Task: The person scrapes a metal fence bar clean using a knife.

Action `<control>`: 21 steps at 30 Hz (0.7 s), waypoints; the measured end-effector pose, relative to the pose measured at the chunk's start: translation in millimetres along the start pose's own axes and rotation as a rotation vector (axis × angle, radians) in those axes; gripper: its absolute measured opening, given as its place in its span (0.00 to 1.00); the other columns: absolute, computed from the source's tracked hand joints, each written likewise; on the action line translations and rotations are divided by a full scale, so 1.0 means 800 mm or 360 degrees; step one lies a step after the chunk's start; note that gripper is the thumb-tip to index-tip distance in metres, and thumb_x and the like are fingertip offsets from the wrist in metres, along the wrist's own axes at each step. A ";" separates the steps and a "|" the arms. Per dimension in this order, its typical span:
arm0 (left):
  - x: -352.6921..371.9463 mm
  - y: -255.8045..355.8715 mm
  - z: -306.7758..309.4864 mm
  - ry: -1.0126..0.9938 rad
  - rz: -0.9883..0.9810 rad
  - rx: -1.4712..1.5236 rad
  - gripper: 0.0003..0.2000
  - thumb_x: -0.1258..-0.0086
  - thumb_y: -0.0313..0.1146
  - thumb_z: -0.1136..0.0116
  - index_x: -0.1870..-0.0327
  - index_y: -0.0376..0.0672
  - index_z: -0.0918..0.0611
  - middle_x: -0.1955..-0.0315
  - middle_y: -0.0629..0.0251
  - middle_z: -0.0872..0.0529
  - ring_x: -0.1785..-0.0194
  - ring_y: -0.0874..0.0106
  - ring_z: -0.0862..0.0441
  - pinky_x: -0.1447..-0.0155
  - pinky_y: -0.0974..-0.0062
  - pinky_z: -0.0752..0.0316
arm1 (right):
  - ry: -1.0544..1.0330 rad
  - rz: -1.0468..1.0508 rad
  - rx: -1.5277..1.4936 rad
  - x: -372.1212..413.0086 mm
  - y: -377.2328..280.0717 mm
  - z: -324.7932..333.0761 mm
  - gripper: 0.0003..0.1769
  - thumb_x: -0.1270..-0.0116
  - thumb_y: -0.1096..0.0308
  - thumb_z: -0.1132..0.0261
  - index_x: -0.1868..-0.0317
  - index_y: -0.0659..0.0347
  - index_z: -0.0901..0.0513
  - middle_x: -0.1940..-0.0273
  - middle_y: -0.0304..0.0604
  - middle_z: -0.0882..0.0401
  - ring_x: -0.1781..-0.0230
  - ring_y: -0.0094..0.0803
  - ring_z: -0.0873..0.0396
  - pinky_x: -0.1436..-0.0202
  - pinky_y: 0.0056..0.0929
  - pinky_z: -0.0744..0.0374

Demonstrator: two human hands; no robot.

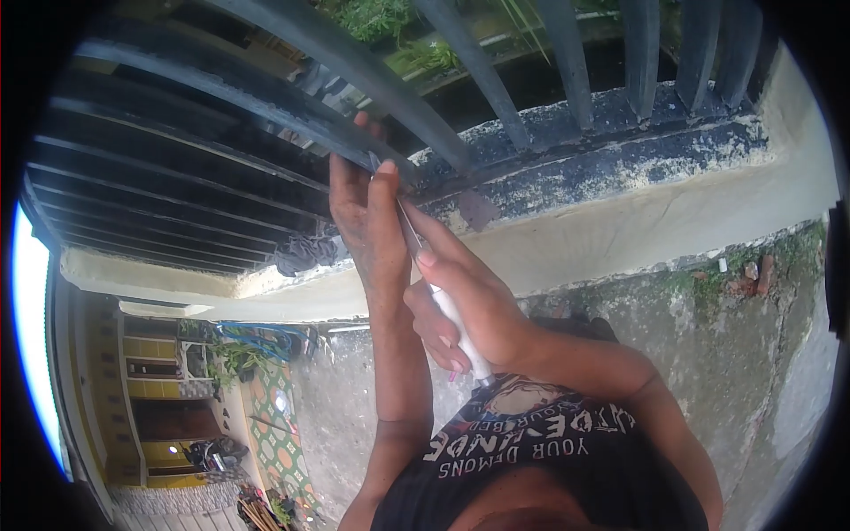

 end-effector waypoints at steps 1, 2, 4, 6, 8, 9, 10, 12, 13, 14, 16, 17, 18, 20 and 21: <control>-0.001 0.005 -0.002 0.0019 0.0060 0.0044 0.29 0.28 0.26 0.46 0.24 0.32 0.31 0.30 0.49 0.24 0.23 0.61 0.30 0.24 0.67 0.36 | -0.0022 -0.0017 -0.0017 0.001 -0.007 -0.004 0.34 0.14 0.57 0.58 0.14 0.52 0.57 0.81 0.37 0.34 0.90 0.24 0.37 0.85 0.26 0.27; 0.001 0.004 -0.002 0.0019 0.0062 0.0042 0.29 0.28 0.26 0.46 0.24 0.32 0.31 0.30 0.49 0.24 0.23 0.61 0.30 0.24 0.67 0.36 | -0.0051 -0.0036 -0.0029 0.000 -0.010 -0.006 0.34 0.14 0.57 0.58 0.14 0.52 0.56 0.82 0.37 0.34 0.90 0.24 0.37 0.85 0.26 0.28; 0.001 0.002 -0.003 0.0043 -0.0054 -0.0016 0.29 0.27 0.26 0.46 0.24 0.32 0.32 0.29 0.48 0.25 0.22 0.60 0.31 0.24 0.66 0.36 | -0.0045 -0.0018 0.0018 0.000 -0.001 0.001 0.34 0.14 0.57 0.57 0.14 0.52 0.56 0.82 0.37 0.34 0.90 0.25 0.37 0.85 0.26 0.28; 0.004 -0.004 -0.004 0.0029 -0.0082 -0.0049 0.29 0.27 0.27 0.46 0.24 0.32 0.32 0.28 0.48 0.26 0.22 0.60 0.32 0.23 0.66 0.36 | -0.0023 0.0000 0.0060 -0.001 -0.002 0.006 0.34 0.14 0.57 0.57 0.15 0.53 0.55 0.82 0.38 0.34 0.90 0.25 0.37 0.85 0.26 0.28; 0.004 -0.006 -0.005 0.0037 -0.0053 -0.0026 0.29 0.27 0.27 0.46 0.25 0.31 0.32 0.28 0.48 0.25 0.23 0.61 0.30 0.24 0.66 0.36 | -0.0049 -0.0009 0.0005 0.000 -0.006 0.007 0.34 0.14 0.57 0.57 0.15 0.53 0.54 0.82 0.37 0.35 0.90 0.25 0.37 0.85 0.26 0.28; 0.003 0.006 -0.009 0.0029 -0.0059 0.0072 0.29 0.27 0.27 0.47 0.24 0.31 0.32 0.29 0.49 0.24 0.25 0.63 0.28 0.25 0.68 0.35 | -0.0039 -0.0012 -0.0007 0.001 -0.008 0.003 0.34 0.14 0.57 0.57 0.15 0.53 0.54 0.82 0.37 0.35 0.90 0.25 0.37 0.85 0.26 0.28; 0.004 0.010 -0.009 0.0029 -0.0047 0.0066 0.29 0.27 0.27 0.47 0.24 0.31 0.32 0.29 0.49 0.24 0.25 0.63 0.28 0.25 0.68 0.35 | -0.0054 -0.0019 0.0058 0.002 -0.012 -0.004 0.34 0.14 0.57 0.57 0.15 0.52 0.54 0.82 0.37 0.35 0.90 0.25 0.37 0.85 0.26 0.28; 0.003 0.016 -0.005 0.0125 -0.0044 0.0009 0.28 0.27 0.26 0.47 0.25 0.31 0.31 0.30 0.51 0.23 0.29 0.65 0.25 0.26 0.70 0.34 | -0.0074 -0.0035 0.0127 0.002 -0.012 -0.006 0.34 0.14 0.57 0.57 0.15 0.52 0.54 0.81 0.37 0.35 0.90 0.25 0.38 0.85 0.26 0.28; 0.007 0.021 -0.007 0.0135 0.0019 -0.0059 0.28 0.27 0.26 0.47 0.25 0.31 0.31 0.30 0.52 0.23 0.29 0.66 0.25 0.27 0.70 0.34 | -0.0074 -0.0067 0.0098 0.002 -0.006 -0.002 0.35 0.15 0.56 0.56 0.15 0.54 0.56 0.82 0.36 0.36 0.91 0.25 0.38 0.86 0.25 0.29; 0.008 0.012 -0.001 0.0137 0.0010 -0.0058 0.28 0.27 0.26 0.47 0.25 0.31 0.31 0.30 0.52 0.23 0.29 0.66 0.25 0.27 0.70 0.34 | -0.0076 -0.0096 0.0069 0.001 -0.002 0.003 0.37 0.16 0.56 0.55 0.15 0.56 0.58 0.83 0.36 0.36 0.92 0.25 0.39 0.87 0.25 0.31; 0.013 -0.021 0.014 0.0154 0.0042 -0.0115 0.29 0.26 0.26 0.48 0.24 0.32 0.32 0.31 0.51 0.23 0.28 0.66 0.27 0.27 0.70 0.34 | -0.0050 -0.0134 0.0047 -0.003 0.001 0.014 0.37 0.16 0.56 0.55 0.15 0.56 0.57 0.83 0.36 0.35 0.91 0.25 0.38 0.86 0.25 0.31; 0.017 -0.032 0.018 0.0160 0.0073 -0.0154 0.32 0.26 0.30 0.46 0.21 0.30 0.37 0.28 0.47 0.26 0.24 0.61 0.30 0.23 0.66 0.36 | -0.0016 -0.0166 0.0013 -0.004 0.004 0.017 0.37 0.16 0.57 0.55 0.15 0.57 0.57 0.82 0.36 0.35 0.90 0.24 0.37 0.85 0.24 0.31; 0.018 -0.021 0.015 0.0146 0.0065 -0.0151 0.32 0.26 0.30 0.46 0.21 0.30 0.37 0.28 0.47 0.26 0.24 0.61 0.30 0.23 0.66 0.36 | -0.0016 -0.0150 0.0015 -0.002 0.006 0.012 0.37 0.16 0.57 0.55 0.15 0.57 0.57 0.82 0.36 0.35 0.90 0.24 0.37 0.85 0.24 0.31; 0.027 0.020 0.013 0.0351 -0.0243 -0.0102 0.38 0.26 0.36 0.42 0.20 0.29 0.42 0.24 0.43 0.32 0.21 0.53 0.34 0.19 0.58 0.40 | -0.0082 -0.0103 0.0374 0.010 0.010 -0.006 0.37 0.17 0.58 0.55 0.15 0.59 0.58 0.81 0.37 0.32 0.88 0.24 0.35 0.83 0.23 0.30; 0.027 0.024 0.017 0.0283 -0.0252 -0.0189 0.43 0.28 0.41 0.38 0.19 0.28 0.45 0.22 0.42 0.36 0.19 0.48 0.37 0.18 0.53 0.43 | -0.0098 -0.0060 0.0416 0.012 0.008 -0.009 0.38 0.17 0.59 0.55 0.15 0.62 0.58 0.81 0.38 0.31 0.87 0.23 0.34 0.82 0.22 0.30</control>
Point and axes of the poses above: each hand's wrist, its own x-axis away from the middle knuckle, its own z-axis out of the back of the hand, y = z × x, the point moved 3 cm from there along -x, towards the middle knuckle
